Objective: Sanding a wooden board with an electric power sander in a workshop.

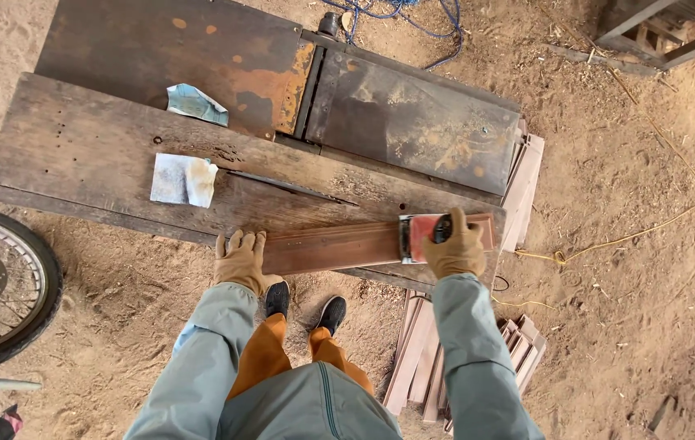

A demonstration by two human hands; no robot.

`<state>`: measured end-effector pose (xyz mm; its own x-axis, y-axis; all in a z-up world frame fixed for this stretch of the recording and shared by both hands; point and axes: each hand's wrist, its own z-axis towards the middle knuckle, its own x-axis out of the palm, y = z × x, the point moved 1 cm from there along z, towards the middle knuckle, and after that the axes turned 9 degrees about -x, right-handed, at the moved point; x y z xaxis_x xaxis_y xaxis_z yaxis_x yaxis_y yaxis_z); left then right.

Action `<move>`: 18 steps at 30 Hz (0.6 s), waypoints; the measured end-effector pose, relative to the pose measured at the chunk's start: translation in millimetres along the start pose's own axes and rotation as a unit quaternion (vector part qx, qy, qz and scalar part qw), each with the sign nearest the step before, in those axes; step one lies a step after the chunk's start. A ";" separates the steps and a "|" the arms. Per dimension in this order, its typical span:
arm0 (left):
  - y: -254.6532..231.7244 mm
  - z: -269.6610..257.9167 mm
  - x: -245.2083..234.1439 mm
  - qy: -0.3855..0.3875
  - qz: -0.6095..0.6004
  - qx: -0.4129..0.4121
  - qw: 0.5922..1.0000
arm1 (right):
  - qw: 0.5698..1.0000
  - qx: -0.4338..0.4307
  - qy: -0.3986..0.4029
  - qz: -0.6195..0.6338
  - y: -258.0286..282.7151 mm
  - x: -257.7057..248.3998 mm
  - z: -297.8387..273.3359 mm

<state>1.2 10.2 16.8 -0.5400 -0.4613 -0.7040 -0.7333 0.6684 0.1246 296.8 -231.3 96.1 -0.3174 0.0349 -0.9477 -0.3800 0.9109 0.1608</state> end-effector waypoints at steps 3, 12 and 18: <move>-1.3 -3.7 -3.2 -0.020 0.002 0.005 1.000 | 0.999 -0.013 -0.031 0.009 -36.6 1.1 17.2; -9.6 -0.9 -3.9 0.004 0.031 -0.022 0.999 | 0.999 0.021 -0.047 0.009 -118.9 -13.2 54.4; -12.5 -2.4 -2.9 0.008 0.011 -0.040 0.999 | 0.996 -0.006 -0.092 -0.009 -135.7 -16.5 64.2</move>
<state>10.9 1.8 18.9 -0.5624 -0.4566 -0.6893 -0.7514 0.6302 0.1956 409.4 -329.1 72.2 -0.1465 0.0941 -0.9847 -0.3941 0.9075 0.1453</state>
